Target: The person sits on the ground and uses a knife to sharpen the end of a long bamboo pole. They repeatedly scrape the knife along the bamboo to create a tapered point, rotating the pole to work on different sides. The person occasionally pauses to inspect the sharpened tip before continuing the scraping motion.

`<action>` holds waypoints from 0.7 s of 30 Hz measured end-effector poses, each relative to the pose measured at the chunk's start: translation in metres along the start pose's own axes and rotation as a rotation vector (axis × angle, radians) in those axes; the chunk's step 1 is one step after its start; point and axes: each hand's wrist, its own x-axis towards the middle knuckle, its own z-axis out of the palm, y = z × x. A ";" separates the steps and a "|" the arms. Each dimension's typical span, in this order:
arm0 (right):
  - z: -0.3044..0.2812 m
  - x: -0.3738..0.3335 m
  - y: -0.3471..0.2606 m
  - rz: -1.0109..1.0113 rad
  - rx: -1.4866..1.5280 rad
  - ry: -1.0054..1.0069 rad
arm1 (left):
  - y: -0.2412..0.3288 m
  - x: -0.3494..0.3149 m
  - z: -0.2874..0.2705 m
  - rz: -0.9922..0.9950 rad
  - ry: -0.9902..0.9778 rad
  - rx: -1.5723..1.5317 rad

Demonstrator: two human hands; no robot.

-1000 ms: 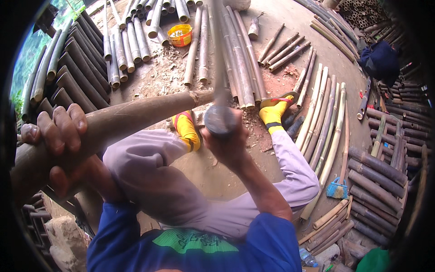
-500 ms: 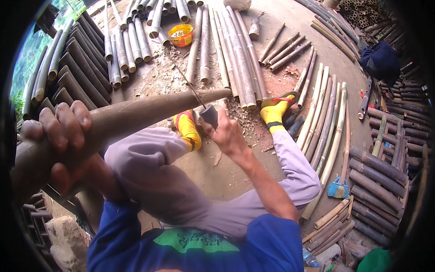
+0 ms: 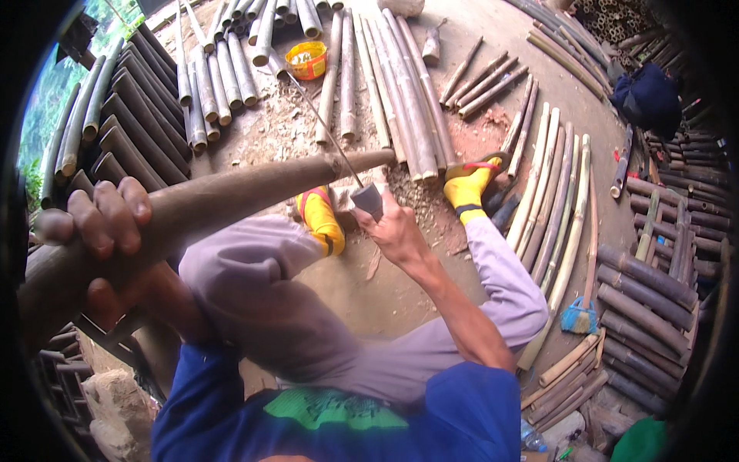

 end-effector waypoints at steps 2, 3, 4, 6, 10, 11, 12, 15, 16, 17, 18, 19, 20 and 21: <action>-0.008 0.000 -0.011 0.036 0.075 0.002 | 0.001 0.000 0.001 -0.012 0.030 0.041; -0.013 -0.009 -0.020 0.077 0.110 -0.001 | 0.002 -0.003 0.001 -0.033 0.054 0.047; -0.013 -0.010 -0.038 0.004 0.299 0.016 | 0.006 -0.001 0.001 -0.033 0.047 0.095; -0.022 -0.016 -0.066 -0.170 0.545 0.138 | 0.010 -0.005 -0.001 -0.067 0.074 0.081; -0.002 -0.004 -0.037 -0.387 0.358 0.287 | 0.003 0.002 0.005 -0.052 0.078 0.058; 0.004 0.005 -0.029 -0.409 0.151 0.251 | 0.003 0.002 0.005 -0.053 0.078 0.059; 0.003 0.008 0.008 -0.007 -0.127 -0.021 | -0.003 0.002 0.007 -0.025 0.085 0.015; -0.016 0.002 0.027 0.341 0.278 -0.116 | 0.012 -0.005 -0.008 -0.018 0.137 0.039; -0.015 -0.018 0.035 0.329 0.294 -0.061 | 0.009 -0.010 -0.010 -0.023 0.137 0.021; -0.008 -0.035 0.038 0.324 0.348 -0.020 | 0.011 -0.009 -0.011 -0.039 0.143 0.018; -0.004 -0.039 0.043 0.259 0.443 0.013 | 0.011 -0.008 -0.012 -0.055 0.148 0.015; -0.004 -0.037 0.042 0.208 0.393 0.062 | 0.009 -0.004 -0.016 -0.064 0.148 -0.001; -0.004 -0.037 0.041 0.156 0.344 0.110 | 0.007 0.001 -0.021 -0.073 0.148 -0.015; 0.003 -0.039 0.043 0.158 0.392 0.140 | 0.007 0.006 -0.023 -0.084 0.148 -0.026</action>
